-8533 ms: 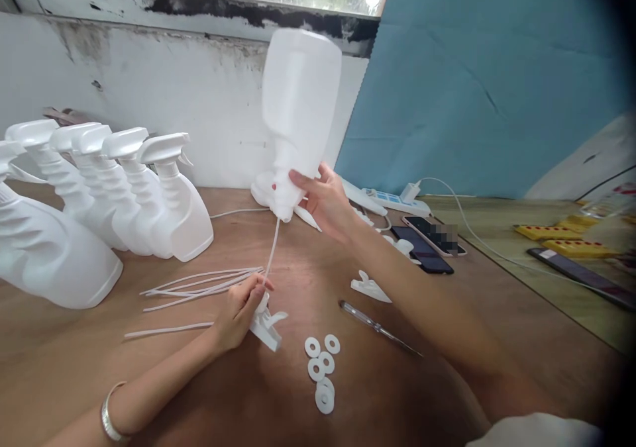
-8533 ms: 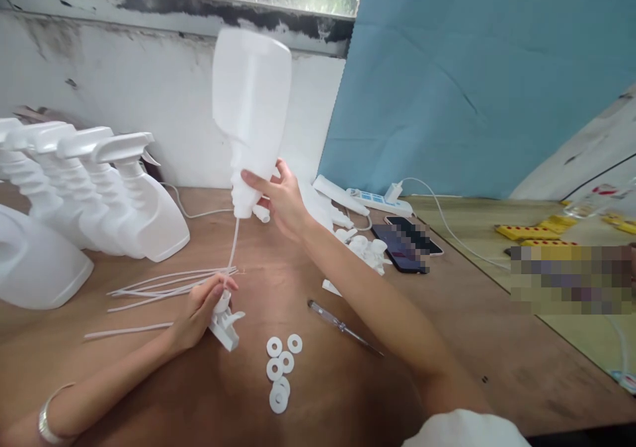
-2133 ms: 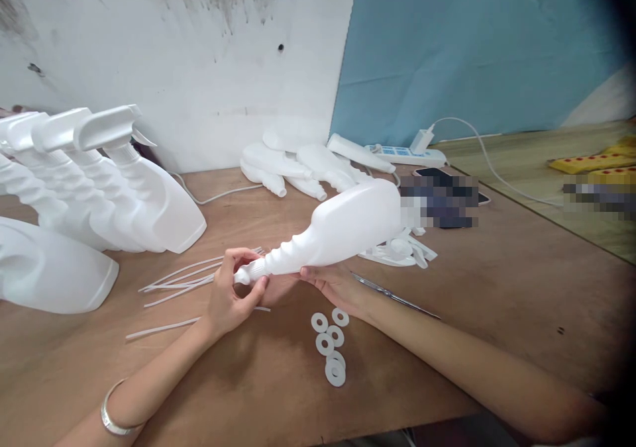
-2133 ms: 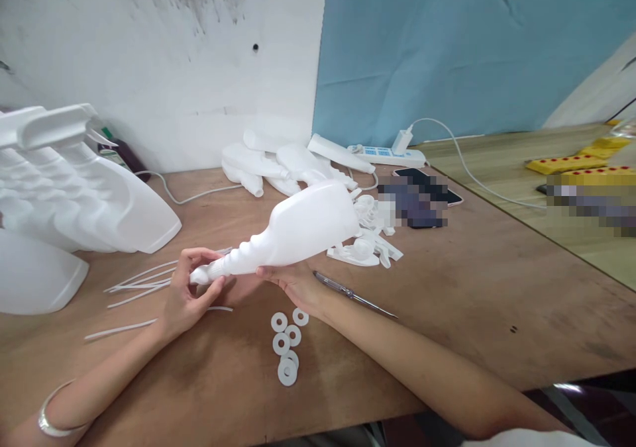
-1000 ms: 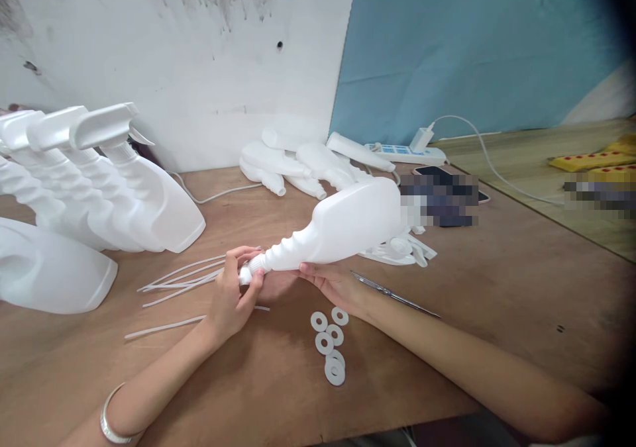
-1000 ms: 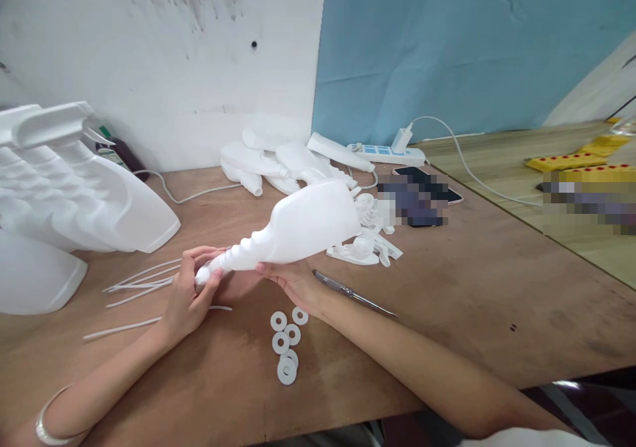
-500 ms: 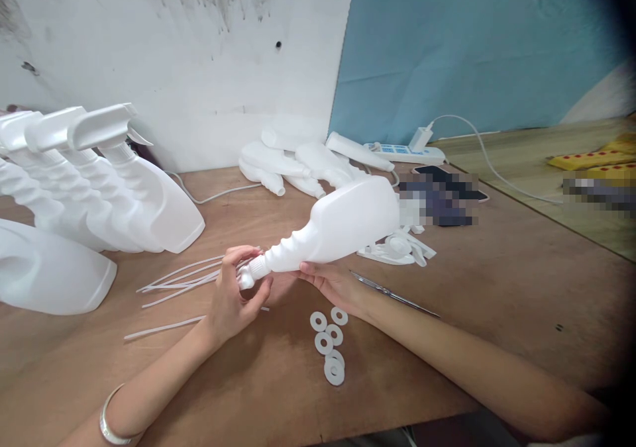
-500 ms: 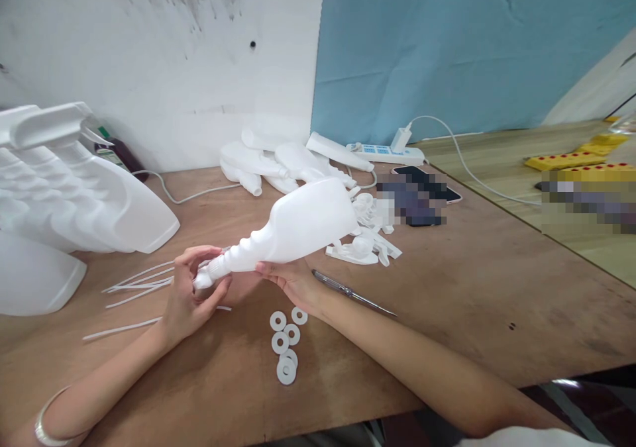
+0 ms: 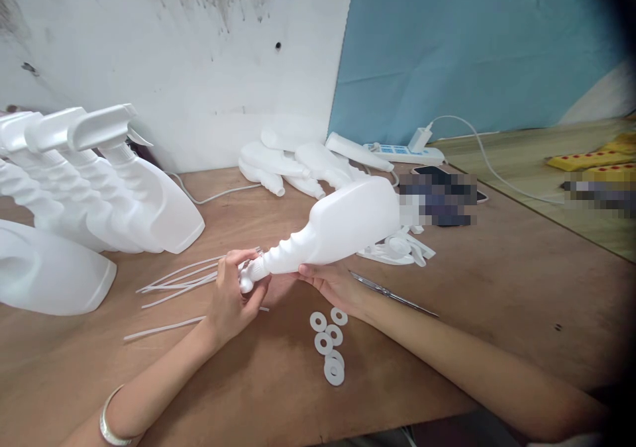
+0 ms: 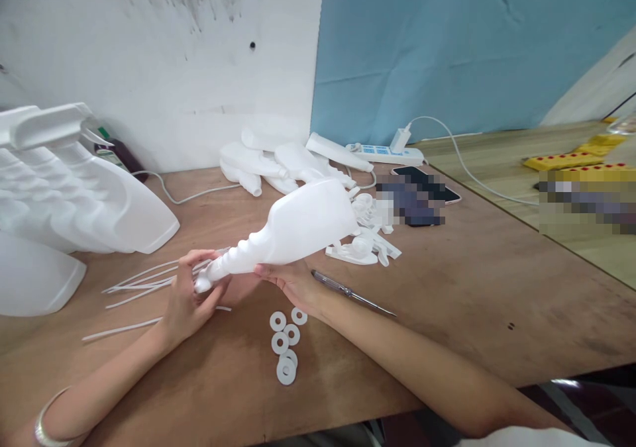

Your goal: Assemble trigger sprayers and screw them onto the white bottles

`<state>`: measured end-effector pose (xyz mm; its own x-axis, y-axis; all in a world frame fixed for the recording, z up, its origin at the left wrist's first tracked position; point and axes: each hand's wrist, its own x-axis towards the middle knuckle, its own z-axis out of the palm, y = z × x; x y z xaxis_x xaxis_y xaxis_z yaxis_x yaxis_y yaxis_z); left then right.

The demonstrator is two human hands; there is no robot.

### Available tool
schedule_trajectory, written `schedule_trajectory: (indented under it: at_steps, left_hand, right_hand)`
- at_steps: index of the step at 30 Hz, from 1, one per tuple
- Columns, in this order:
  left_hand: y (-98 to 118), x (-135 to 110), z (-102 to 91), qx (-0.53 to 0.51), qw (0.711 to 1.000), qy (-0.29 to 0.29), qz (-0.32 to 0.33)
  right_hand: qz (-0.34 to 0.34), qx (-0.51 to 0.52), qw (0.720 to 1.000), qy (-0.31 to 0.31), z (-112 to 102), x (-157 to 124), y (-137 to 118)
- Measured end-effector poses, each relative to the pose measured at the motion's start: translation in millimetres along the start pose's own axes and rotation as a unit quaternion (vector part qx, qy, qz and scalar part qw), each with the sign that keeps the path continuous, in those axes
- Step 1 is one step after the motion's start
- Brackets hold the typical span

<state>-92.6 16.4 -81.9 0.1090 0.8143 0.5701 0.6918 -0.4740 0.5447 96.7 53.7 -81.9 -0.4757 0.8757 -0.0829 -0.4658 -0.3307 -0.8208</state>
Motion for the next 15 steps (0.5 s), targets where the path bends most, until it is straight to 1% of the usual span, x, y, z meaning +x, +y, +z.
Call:
schedule_trajectory:
  at_steps: [3, 6, 9, 12, 15]
  left_hand:
    - [1.8, 1.0, -0.5, -0.016, 1.000, -0.009, -0.011]
    - [2.1, 1.6, -1.9, -0.004, 0.999, -0.033, -0.037]
    - [-0.7, 0.5, -2.0, 0.004, 0.997, -0.044, -0.056]
    - [-4.1, -1.4, -0.5, -0.010, 0.998, -0.041, -0.046]
    - [-4.1, -1.2, 0.7, -0.009, 1.000, -0.007, -0.017]
  right_hand:
    - [-0.004, 0.000, 1.000, -0.005, 0.1, 0.0, 0.4]
    - [-0.006, 0.003, 1.000, -0.006, 0.0, 0.1, 0.5]
    - [-0.007, 0.001, 1.000, -0.001, 0.2, 0.1, 0.1]
    - [0.001, -0.002, 1.000, 0.009, 0.6, 0.0, -0.2]
    - [0.004, 0.002, 1.000, 0.016, 0.4, 0.0, 0.0]
